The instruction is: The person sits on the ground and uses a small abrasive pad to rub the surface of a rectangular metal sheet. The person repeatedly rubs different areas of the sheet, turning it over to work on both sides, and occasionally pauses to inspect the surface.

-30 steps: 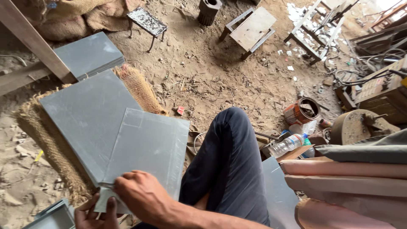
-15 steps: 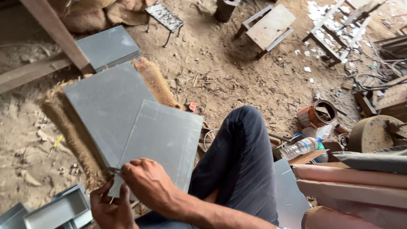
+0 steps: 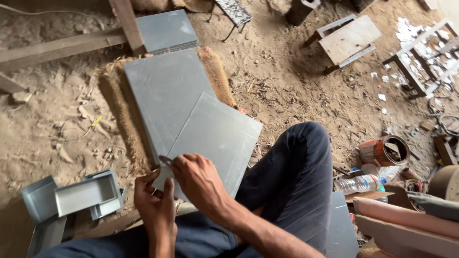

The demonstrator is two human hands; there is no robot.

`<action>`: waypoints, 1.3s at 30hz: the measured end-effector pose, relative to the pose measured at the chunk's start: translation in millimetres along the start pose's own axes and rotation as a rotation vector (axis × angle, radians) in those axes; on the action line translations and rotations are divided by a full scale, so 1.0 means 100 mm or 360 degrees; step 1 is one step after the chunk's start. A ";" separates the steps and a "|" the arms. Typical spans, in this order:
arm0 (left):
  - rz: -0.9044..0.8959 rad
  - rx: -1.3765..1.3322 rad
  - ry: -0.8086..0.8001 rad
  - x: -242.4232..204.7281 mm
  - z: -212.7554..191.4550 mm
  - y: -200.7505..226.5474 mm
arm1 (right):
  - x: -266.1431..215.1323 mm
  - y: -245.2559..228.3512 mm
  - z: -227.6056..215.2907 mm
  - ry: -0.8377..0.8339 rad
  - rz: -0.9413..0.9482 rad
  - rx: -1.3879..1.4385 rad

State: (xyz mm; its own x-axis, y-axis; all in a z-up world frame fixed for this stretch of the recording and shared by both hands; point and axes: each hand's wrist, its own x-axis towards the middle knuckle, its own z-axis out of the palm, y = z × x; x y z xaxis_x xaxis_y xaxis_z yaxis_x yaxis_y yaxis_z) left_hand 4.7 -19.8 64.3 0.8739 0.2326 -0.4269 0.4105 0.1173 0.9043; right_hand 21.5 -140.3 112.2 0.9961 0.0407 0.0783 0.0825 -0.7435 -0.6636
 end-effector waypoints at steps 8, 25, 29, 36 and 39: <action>0.0474 -0.0069 -0.0149 0.05 -0.05 -0.21 | -0.14 0.15 -0.09 -0.0248 0.0026 -0.0412; 0.0358 -0.0073 -0.0019 0.04 -0.04 -0.08 | -0.06 -0.21 -0.18 -0.0065 0.0045 0.0020; 0.0396 0.0132 0.0042 0.04 -0.05 -0.10 | -0.18 -0.16 -0.21 -0.0069 0.0064 -0.0122; 0.0430 -0.0183 -0.0030 0.04 -0.01 -0.14 | 0.17 -0.23 -0.01 -0.0128 0.0060 -0.0083; 0.0435 -0.0230 -0.0033 0.05 -0.02 -0.14 | 0.12 -0.24 -0.06 -0.0129 0.0028 -0.0070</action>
State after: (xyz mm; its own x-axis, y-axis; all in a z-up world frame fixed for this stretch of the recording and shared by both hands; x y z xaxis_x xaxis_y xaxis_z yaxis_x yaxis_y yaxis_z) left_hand 2.7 -18.7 49.5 0.9526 0.2546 -0.1667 0.1198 0.1899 0.9745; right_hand 31.0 -125.9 134.0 0.9968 0.0798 0.0056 0.0655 -0.7731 -0.6309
